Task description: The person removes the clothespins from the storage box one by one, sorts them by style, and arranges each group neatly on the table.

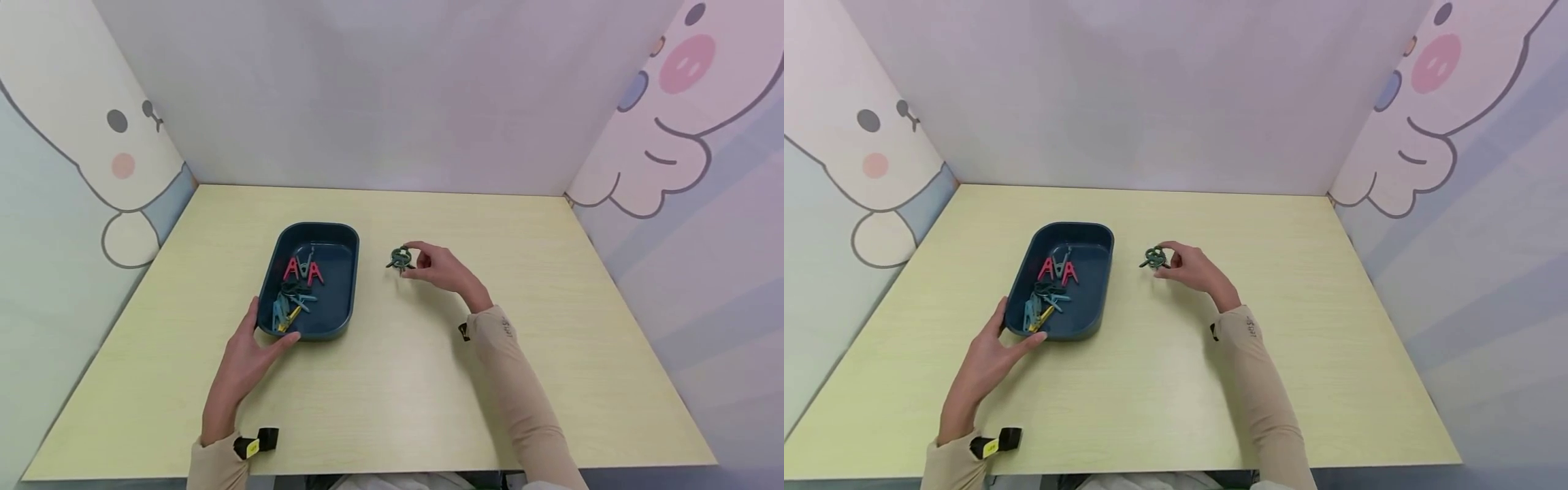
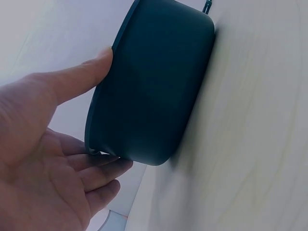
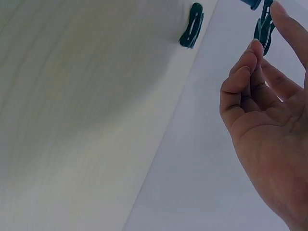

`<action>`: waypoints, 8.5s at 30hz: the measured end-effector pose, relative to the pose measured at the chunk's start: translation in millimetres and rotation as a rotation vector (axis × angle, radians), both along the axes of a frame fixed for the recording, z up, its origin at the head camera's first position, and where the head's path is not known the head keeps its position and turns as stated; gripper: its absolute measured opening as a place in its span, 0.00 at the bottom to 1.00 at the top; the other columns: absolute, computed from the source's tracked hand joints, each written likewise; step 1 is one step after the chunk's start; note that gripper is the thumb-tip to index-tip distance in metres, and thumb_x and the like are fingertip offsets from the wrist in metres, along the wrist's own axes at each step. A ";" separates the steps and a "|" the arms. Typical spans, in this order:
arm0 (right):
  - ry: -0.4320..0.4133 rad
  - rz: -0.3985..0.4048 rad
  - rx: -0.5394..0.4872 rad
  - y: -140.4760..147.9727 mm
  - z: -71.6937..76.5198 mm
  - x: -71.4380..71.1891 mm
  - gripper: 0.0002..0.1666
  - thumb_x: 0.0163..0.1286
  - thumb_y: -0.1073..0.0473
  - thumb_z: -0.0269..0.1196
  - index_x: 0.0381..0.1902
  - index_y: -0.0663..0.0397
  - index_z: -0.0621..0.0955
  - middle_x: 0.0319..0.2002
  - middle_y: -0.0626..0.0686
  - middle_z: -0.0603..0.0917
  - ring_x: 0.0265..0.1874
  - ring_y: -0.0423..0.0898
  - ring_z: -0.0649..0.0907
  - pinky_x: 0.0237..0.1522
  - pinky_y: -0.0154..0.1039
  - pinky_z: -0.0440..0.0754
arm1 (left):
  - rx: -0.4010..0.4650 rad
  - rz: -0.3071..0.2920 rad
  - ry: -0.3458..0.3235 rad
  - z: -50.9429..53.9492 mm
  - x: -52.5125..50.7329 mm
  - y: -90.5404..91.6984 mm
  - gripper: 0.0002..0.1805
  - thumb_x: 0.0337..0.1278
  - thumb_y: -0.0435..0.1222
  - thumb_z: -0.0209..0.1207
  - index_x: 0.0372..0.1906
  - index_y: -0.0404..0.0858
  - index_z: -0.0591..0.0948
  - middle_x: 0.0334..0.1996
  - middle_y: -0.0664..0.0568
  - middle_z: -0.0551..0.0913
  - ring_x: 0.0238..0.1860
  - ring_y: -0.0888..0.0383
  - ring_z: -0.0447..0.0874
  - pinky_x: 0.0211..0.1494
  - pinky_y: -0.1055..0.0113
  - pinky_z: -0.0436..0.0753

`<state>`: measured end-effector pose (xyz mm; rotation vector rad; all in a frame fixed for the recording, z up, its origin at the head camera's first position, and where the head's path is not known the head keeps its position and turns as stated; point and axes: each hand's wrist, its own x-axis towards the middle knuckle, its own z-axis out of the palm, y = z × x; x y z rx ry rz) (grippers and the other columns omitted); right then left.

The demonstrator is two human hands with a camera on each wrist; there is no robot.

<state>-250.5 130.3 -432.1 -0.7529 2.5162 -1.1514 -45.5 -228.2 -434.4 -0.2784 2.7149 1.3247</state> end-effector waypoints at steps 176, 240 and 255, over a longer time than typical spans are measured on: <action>0.141 0.400 0.453 -213.7 -4.3 3.7 0.39 0.66 0.37 0.72 0.72 0.41 0.78 0.63 0.52 0.74 0.56 0.48 0.67 0.60 0.43 0.72 | 0.021 0.008 0.021 -1.0 -0.6 1.8 0.61 0.66 0.54 0.67 0.84 0.34 0.39 0.82 0.34 0.44 0.80 0.33 0.44 0.76 0.33 0.55; 0.190 0.220 0.056 -109.0 27.7 7.6 0.39 0.65 0.43 0.75 0.68 0.52 0.78 0.51 0.57 0.76 0.51 0.53 0.69 0.46 0.45 0.73 | 0.003 0.009 -0.001 1.7 -0.4 1.4 0.62 0.65 0.55 0.67 0.84 0.36 0.37 0.82 0.33 0.44 0.80 0.32 0.44 0.76 0.34 0.55; 0.142 0.005 0.061 -27.8 9.0 -1.0 0.39 0.65 0.47 0.76 0.68 0.57 0.77 0.44 0.64 0.72 0.45 0.53 0.63 0.41 0.47 0.65 | -0.009 0.002 0.004 1.1 -0.3 0.5 0.63 0.65 0.55 0.67 0.83 0.34 0.36 0.82 0.32 0.44 0.80 0.31 0.45 0.75 0.34 0.56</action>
